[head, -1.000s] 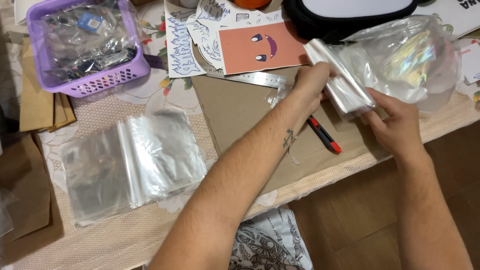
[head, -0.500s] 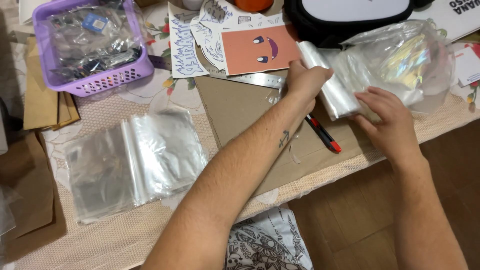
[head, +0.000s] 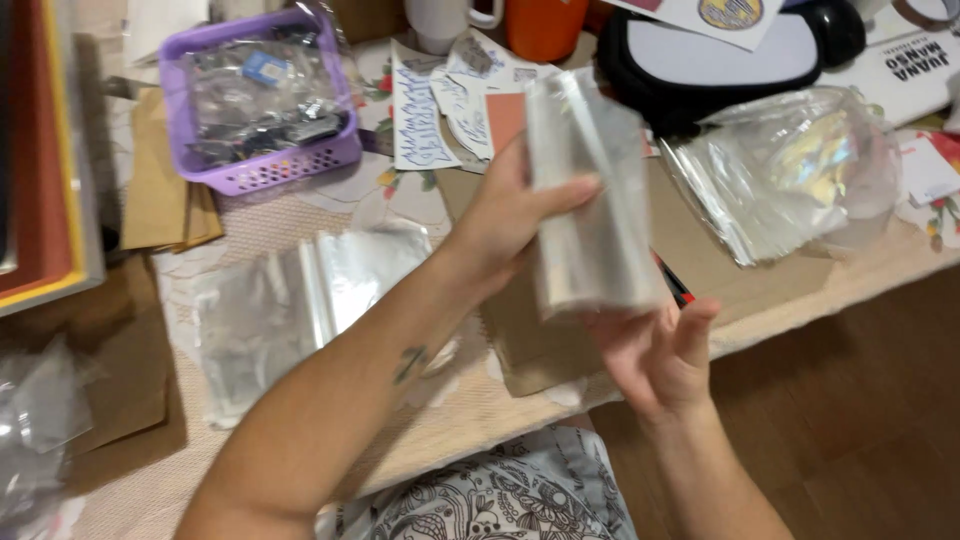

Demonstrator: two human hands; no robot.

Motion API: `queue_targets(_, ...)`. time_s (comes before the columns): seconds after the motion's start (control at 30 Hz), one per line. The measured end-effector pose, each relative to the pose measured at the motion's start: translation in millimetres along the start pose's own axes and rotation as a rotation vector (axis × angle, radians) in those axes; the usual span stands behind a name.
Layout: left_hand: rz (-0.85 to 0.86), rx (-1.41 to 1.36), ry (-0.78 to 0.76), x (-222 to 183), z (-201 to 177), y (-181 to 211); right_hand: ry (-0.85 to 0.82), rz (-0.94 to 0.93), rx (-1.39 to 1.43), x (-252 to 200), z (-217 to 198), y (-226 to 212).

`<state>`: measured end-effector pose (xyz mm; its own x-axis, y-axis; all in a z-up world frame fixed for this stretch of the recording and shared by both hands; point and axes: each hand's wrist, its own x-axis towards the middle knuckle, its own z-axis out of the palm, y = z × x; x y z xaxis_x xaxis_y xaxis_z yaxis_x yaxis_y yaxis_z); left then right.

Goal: The person is organizing and stacking clear plastic bags on a table in a packaging area.

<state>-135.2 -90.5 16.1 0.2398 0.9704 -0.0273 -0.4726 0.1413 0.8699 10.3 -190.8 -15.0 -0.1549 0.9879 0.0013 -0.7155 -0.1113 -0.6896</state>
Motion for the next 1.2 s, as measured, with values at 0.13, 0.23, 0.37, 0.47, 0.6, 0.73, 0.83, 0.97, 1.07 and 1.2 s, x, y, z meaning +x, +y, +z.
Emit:
queue_targets(0.13,0.322,0.220,0.112,-63.8,-73.4,39.3,0.291,0.024,-0.090,15.0,44.8,49.9)
queue_targets(0.23,0.329,0.268,0.300,-105.0,-119.5,44.0,0.282,0.126,-0.280,30.5,93.7,80.8)
queue_targets(0.37,0.368,0.213,0.519,-133.5,-167.6,31.0,0.203,0.107,-0.544,43.1,96.6,132.3)
queue_targets(0.47,0.338,0.047,0.595,-142.7,-169.7,40.9,0.165,-0.008,-0.699,43.9,110.2,145.9)
queue_targets(0.6,0.268,-0.006,0.584,-144.7,-190.8,42.5,0.092,0.129,-0.719,54.2,119.2,136.8)
queue_targets(0.73,0.219,0.110,0.440,-150.4,-188.3,77.3,0.059,0.570,-0.484,65.3,126.9,123.2)
queue_targets(0.83,0.105,0.042,0.335,-142.0,-203.7,67.2,0.112,0.734,-0.464,72.9,102.1,130.9)
queue_targets(0.97,0.077,0.013,0.364,-134.5,-212.1,66.2,-0.008,0.766,-0.474,76.5,118.2,138.2)
queue_targets(1.07,0.018,0.073,0.380,-133.0,-214.7,70.6,0.000,0.665,-0.557,75.8,126.5,136.9)
queue_targets(1.2,-0.067,0.064,0.396,-138.8,-198.0,88.8,-0.014,0.575,-0.669,81.7,109.3,141.1)
